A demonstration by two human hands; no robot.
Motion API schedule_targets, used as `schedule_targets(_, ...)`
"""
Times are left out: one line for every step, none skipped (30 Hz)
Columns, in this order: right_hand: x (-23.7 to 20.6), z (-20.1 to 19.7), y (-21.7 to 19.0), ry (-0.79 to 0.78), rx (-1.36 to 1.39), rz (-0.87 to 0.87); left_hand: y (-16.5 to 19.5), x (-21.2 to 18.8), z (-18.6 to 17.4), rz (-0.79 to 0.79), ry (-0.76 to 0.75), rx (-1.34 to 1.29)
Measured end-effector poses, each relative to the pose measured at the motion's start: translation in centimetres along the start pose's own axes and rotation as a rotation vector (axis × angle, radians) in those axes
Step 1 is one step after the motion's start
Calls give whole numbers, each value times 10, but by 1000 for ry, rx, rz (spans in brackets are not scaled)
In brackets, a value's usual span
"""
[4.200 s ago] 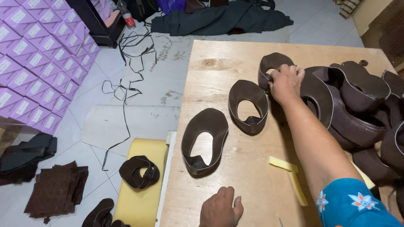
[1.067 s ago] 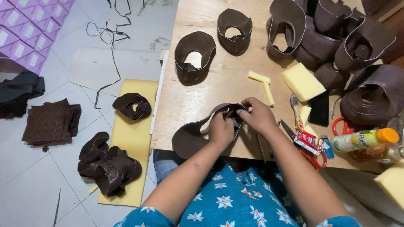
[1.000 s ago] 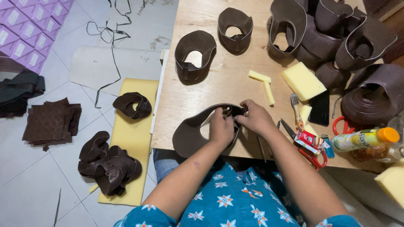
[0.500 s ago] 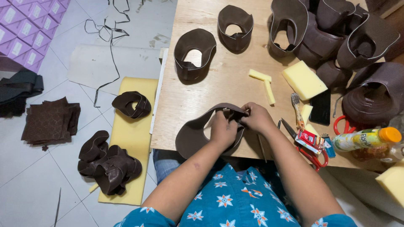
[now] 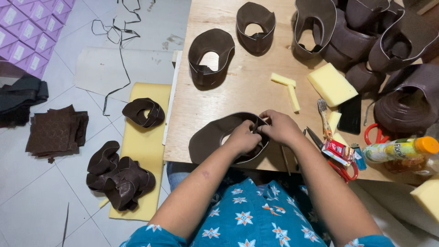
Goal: The person assembles brown shoe parts by inserting a yellow foam piece into the opening and trimming excess material with scissors. They handle multiple shoe parts, inserting foam and cutting edges to fit.
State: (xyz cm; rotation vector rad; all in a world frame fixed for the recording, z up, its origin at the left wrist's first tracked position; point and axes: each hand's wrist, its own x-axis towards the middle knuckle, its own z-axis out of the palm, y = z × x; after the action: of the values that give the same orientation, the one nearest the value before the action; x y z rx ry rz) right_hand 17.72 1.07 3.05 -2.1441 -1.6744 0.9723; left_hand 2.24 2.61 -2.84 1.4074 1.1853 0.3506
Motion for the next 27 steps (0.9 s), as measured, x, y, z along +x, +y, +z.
schedule_targets(1,1,1,-5,-55,6,0,-1,1,-8,14,23)
schedule_targets(3,1,3,-11,-111,13,0,-1,3,-16,28,45)
schedule_targets(5,1,4,-19,-167,20,-1,-2,5,-25,42,66)
schedule_targets(6,0,5,-55,-183,37,-2,-2,7,-7,74,77)
schedule_targets(9,-2,7,-89,-197,53,-3,-2,10,12,107,89)
schedule_targets(11,-4,6,-120,-212,67,-5,-2,11,34,142,102)
schedule_targets(12,-6,7,-143,-184,8,-6,-2,12,54,146,135)
schedule_targets(13,-9,8,-166,-156,-52,-7,-2,13,74,149,168)
schedule_targets(14,-11,8,-191,-127,-112,-7,-3,13,93,152,200)
schedule_targets(14,-11,7,-185,-156,-108,-7,-3,13,122,153,184)
schedule_targets(15,-12,5,-180,-184,-105,-6,-5,13,151,154,167)
schedule_targets(14,-11,3,-175,-211,-100,-5,-7,13,179,153,150)
schedule_targets(13,-9,0,-151,-279,-68,-4,-9,12,132,127,125)
schedule_targets(12,-7,-3,-124,-347,-37,-2,-10,12,88,103,99)
schedule_targets(11,-5,-6,-98,-416,-7,0,-12,12,44,79,73)
schedule_targets(11,-3,-9,-91,-443,11,2,-13,12,42,66,91)
schedule_targets(10,0,-12,-85,-470,30,3,-14,12,39,54,109)
schedule_targets(9,2,-13,-78,-496,49,4,-14,12,36,40,127)
schedule_targets(8,3,-12,-69,-490,42,3,-13,13,83,94,118)
schedule_targets(8,3,-11,-59,-486,33,2,-11,15,132,149,109)
schedule_targets(8,4,-10,-48,-482,22,0,-8,16,180,206,100)
schedule_targets(9,3,-7,-38,-455,9,-3,-5,16,130,185,83)
schedule_targets(9,1,-3,-32,-427,-3,-7,-1,17,77,161,65)
schedule_targets(9,0,0,-26,-400,-13,-11,1,18,24,136,48)
schedule_targets(10,0,3,-10,-359,7,-15,4,20,18,125,38)
schedule_targets(11,-1,5,8,-319,27,-17,7,21,14,115,30)
schedule_targets(11,-2,5,24,-278,47,-19,9,22,7,104,20)
